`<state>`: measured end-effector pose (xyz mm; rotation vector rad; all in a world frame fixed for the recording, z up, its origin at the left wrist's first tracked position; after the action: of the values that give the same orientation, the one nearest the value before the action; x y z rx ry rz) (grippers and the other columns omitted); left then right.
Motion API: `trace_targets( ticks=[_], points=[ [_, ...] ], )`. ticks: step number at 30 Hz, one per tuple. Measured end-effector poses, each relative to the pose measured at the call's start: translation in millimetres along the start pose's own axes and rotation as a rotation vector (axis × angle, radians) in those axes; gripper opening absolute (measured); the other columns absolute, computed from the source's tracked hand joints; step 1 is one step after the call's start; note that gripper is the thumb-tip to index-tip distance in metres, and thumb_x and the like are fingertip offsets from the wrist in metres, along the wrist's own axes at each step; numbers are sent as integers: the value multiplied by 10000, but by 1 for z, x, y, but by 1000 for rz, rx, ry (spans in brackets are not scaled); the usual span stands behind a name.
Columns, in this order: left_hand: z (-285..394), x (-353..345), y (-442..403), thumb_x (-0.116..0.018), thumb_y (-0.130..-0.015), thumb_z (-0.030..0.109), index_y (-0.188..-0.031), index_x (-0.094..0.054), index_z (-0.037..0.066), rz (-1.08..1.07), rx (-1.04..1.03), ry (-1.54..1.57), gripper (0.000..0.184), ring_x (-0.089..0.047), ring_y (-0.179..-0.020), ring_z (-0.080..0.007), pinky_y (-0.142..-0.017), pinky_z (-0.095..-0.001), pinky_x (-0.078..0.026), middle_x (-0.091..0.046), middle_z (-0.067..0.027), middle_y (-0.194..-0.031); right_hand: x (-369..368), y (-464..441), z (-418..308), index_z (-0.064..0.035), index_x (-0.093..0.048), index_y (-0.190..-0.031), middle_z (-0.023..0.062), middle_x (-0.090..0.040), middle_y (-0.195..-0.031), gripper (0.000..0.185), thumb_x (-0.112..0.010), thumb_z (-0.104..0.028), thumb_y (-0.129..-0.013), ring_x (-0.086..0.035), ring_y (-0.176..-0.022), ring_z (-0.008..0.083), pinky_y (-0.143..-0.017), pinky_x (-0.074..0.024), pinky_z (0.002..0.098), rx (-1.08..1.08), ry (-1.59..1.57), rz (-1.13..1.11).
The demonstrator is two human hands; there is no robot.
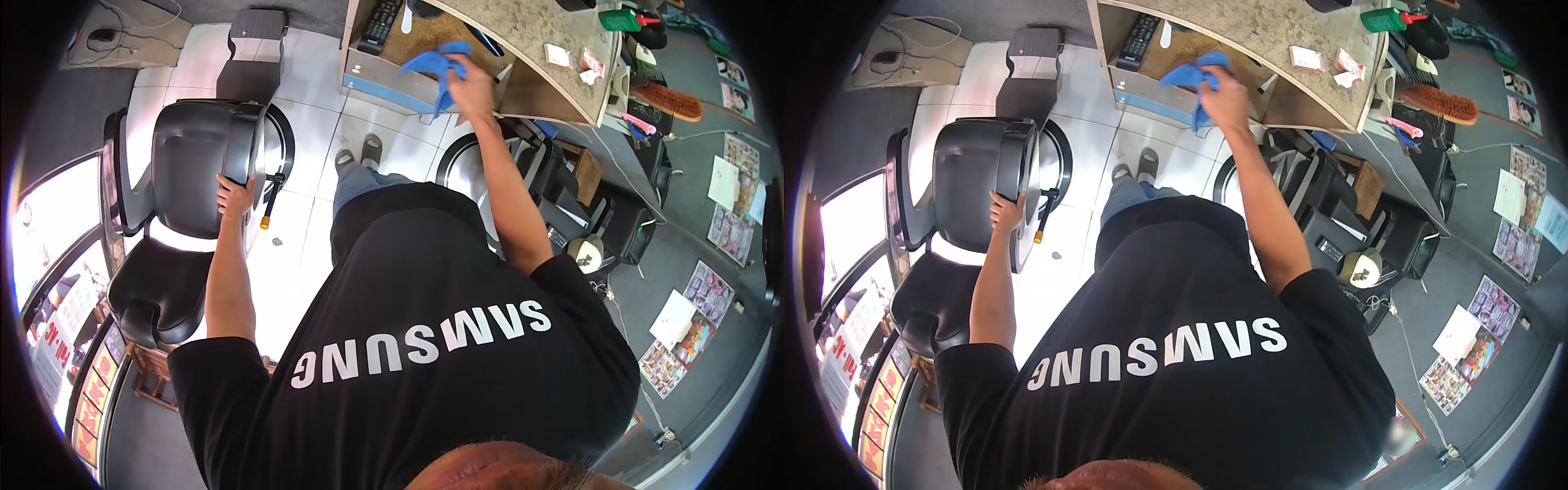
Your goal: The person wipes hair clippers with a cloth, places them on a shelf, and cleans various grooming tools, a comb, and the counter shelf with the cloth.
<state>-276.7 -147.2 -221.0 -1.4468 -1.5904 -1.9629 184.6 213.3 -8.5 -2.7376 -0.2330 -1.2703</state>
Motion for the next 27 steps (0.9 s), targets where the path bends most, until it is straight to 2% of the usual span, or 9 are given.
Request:
trace_targets(
  ticks=[2,5,6,9,12,18,22,25,27],
  points=[
    [-5,-1,-1,-523,-824,777,-1558,122,99,18,-3,9,1189,-280,-1364,-449,-1104,-613,-207,-227,-271,-1504,15,3,28,-112,-711,-1039,157,-701,-1042,283,-657,-167,-767,-653,-982,351,-900,-511,448,40,183,315],
    [-9,-9,-10,-528,-810,792,-1559,130,123,9,-7,13,1200,-301,-1355,-458,-1083,-651,-234,-244,-271,-1497,-17,22,31,-114,-713,-1027,151,-685,-1058,282,-660,-164,-755,-638,-984,334,-887,-510,441,-2,549,178],
    [-8,-9,-8,-529,-810,792,-1559,130,123,12,-6,13,1200,-303,-1354,-458,-1083,-650,-235,-247,-271,-1496,-32,23,19,-125,-715,-1020,143,-670,-1104,275,-667,-170,-753,-629,-1003,317,-863,-519,436,201,604,141],
    [-6,-3,-10,-531,-809,791,-1559,126,122,37,-2,2,1201,-309,-1351,-457,-1084,-647,-238,-255,-270,-1492,-46,23,-18,-124,-718,-1030,158,-683,-1082,288,-671,-197,-755,-632,-992,322,-862,-516,431,264,114,-132],
    [-10,-9,-12,-533,-810,789,-1561,116,117,36,-4,-6,1199,-326,-1333,-458,-1079,-642,-247,-271,-265,-1480,-16,10,-31,-136,-719,-1056,170,-695,-1064,307,-679,-211,-762,-631,-1017,326,-889,-508,415,-328,-148,-219],
    [-11,-11,-12,-529,-812,790,-1563,111,123,60,-19,-5,1192,-340,-1315,-459,-1066,-634,-263,-291,-260,-1459,-30,-61,20,-192,-719,-1097,139,-705,-1110,343,-679,-209,-756,-621,-1078,362,-945,-486,442,105,333,308],
    [-10,-7,-11,-527,-812,792,-1565,102,124,78,-28,-10,1187,-346,-1310,-459,-1064,-634,-266,-295,-257,-1453,-66,-34,0,-189,-722,-1114,59,-715,-1123,333,-651,-204,-789,-633,-1052,354,-951,-489,436,360,466,-79],
    [-13,-15,-12,-527,-811,793,-1566,93,126,93,-36,-9,1183,-354,-1303,-456,-1060,-628,-271,-297,-249,-1453,-48,-1,-32,-172,-729,-1097,98,-717,-1097,307,-634,-191,-806,-649,-1013,334,-919,-504,421,132,194,-643],
    [-14,-17,-14,-528,-808,795,-1568,86,126,101,-43,-11,1184,-358,-1297,-454,-1059,-622,-272,-294,-244,-1458,-22,0,-45,-160,-732,-1084,131,-715,-1083,294,-629,-187,-810,-654,-999,331,-890,-512,422,-186,52,-530]
  ],
)
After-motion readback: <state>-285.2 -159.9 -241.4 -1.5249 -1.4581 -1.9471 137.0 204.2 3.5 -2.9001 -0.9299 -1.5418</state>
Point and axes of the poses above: each hand's wrist, its own y-axis away from the middle knuckle, its own x-axis out of the back of the hand, z = x × y, the point moved 4 cm from there along -y, towards the middle knuckle
